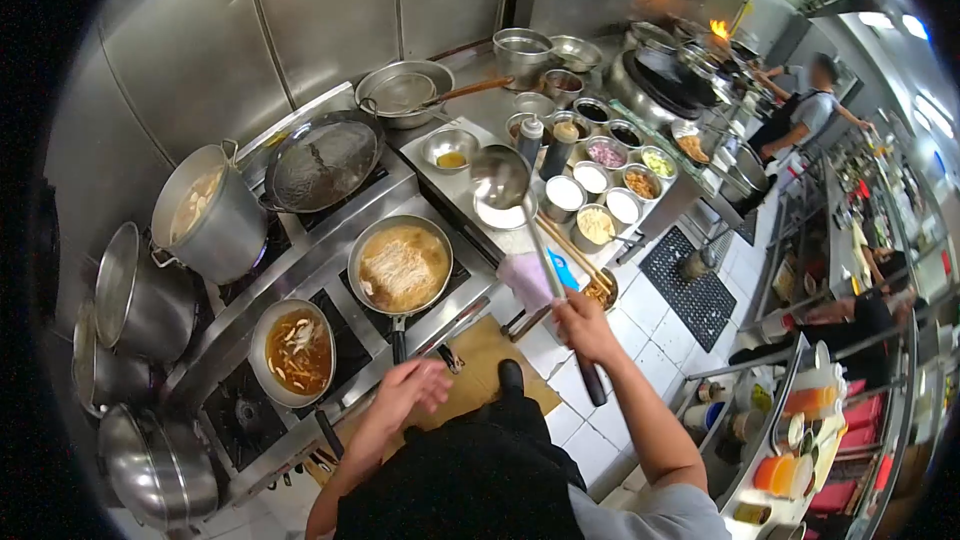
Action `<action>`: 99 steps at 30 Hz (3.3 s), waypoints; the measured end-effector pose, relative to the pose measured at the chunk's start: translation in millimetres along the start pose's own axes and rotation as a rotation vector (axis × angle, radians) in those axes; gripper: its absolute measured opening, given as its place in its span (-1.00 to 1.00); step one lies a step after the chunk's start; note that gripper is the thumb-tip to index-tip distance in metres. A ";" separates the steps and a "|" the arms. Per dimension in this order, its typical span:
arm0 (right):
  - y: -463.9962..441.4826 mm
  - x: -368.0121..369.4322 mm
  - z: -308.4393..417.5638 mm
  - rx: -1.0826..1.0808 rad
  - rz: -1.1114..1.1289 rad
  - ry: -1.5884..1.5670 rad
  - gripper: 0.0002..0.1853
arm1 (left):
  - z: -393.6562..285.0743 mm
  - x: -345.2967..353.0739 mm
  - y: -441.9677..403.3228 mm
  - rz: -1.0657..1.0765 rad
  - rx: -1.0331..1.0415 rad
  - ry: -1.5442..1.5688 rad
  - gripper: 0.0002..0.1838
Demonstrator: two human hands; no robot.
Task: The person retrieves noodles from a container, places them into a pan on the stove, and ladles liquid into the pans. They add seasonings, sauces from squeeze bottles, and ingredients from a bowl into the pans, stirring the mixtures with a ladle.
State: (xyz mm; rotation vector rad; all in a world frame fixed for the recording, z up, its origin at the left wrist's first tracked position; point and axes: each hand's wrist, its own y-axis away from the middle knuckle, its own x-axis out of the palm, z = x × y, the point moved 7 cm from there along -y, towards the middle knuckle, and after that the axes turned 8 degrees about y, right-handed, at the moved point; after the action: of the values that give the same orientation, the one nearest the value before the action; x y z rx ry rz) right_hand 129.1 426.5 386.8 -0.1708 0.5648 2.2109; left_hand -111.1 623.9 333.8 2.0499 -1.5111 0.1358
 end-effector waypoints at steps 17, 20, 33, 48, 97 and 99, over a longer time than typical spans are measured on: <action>-135.1 -84.6 -53.0 -0.373 -0.015 1.003 -0.36 | 15.1 36.2 -391.3 -0.499 -0.041 0.501 -0.49; -126.3 -84.5 -37.7 -0.276 0.035 0.864 -0.41 | 13.5 26.0 -393.3 -0.571 -0.010 0.548 -0.57; -127.7 -103.2 -11.2 -0.316 0.145 0.641 -0.46 | 5.3 27.1 -388.0 -0.572 0.166 0.588 -0.61; -135.9 -96.4 -32.3 -0.301 0.154 0.684 -0.44 | 11.1 24.4 -385.7 -0.594 0.196 0.575 -0.62; -151.1 -116.5 -19.0 -0.413 0.107 0.997 -0.39 | 11.3 33.2 -388.0 -0.534 0.189 0.621 -0.64; -151.8 -111.5 -33.2 -0.457 0.103 0.971 -0.38 | 15.2 28.5 -386.3 -0.563 0.192 0.645 -0.64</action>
State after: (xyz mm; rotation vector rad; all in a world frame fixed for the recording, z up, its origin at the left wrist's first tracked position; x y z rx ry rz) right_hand 314.3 418.3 339.8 -1.5257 0.5498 2.2239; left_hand 243.3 664.8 182.1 2.1976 -0.5297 0.6614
